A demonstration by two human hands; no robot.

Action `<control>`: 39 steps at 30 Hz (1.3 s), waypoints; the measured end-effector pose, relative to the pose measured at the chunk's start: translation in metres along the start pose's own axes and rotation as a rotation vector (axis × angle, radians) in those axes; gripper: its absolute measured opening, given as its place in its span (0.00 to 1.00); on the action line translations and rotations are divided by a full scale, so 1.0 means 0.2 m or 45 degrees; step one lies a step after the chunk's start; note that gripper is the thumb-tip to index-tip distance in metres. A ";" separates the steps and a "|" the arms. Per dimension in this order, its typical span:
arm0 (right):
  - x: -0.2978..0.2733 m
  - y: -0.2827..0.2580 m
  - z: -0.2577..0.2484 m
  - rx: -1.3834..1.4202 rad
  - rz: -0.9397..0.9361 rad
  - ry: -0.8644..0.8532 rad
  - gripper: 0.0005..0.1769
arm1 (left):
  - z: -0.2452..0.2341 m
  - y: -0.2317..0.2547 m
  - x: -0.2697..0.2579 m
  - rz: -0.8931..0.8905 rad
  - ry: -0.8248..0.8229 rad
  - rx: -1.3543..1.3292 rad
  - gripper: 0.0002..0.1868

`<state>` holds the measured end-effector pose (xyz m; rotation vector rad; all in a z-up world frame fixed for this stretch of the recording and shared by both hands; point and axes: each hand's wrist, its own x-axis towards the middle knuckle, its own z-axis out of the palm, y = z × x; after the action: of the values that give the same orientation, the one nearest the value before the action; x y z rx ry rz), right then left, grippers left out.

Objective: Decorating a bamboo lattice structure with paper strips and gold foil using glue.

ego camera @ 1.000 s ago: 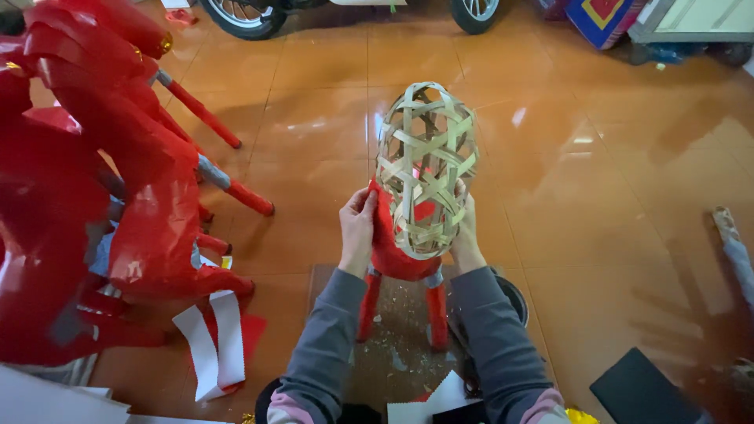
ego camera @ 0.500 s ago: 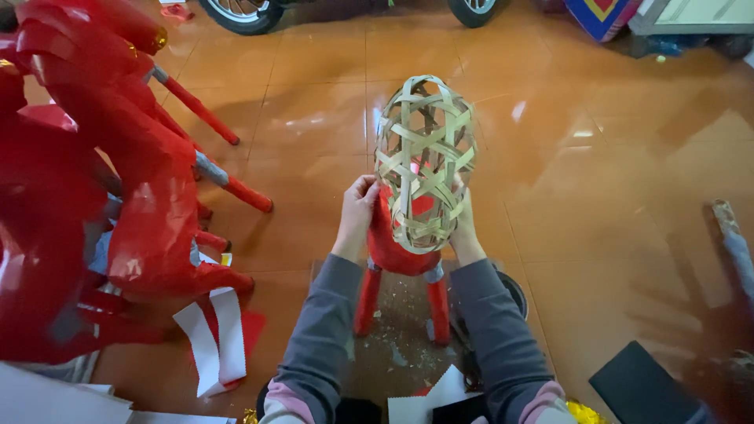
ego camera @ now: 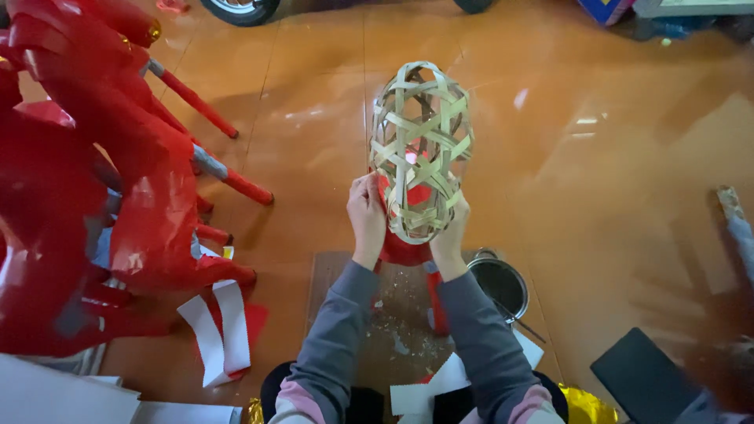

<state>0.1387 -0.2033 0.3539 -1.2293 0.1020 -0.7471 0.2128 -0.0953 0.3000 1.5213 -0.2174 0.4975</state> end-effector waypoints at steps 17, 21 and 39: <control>0.24 0.25 -0.06 0.275 0.275 0.052 0.10 | 0.10 -0.23 0.19 -0.689 -0.003 -0.848 0.13; 0.31 0.31 -0.07 0.242 0.264 0.041 0.11 | 0.11 -0.33 0.26 -0.683 -0.003 -0.853 0.12; 0.11 0.48 -0.28 0.528 0.317 -0.077 0.22 | -0.05 0.14 -0.10 -0.129 -0.289 -0.243 0.28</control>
<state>0.1739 -0.2483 0.2558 -0.8241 0.0457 -0.4821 0.1816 -0.0888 0.3151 1.3924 -0.3521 0.2162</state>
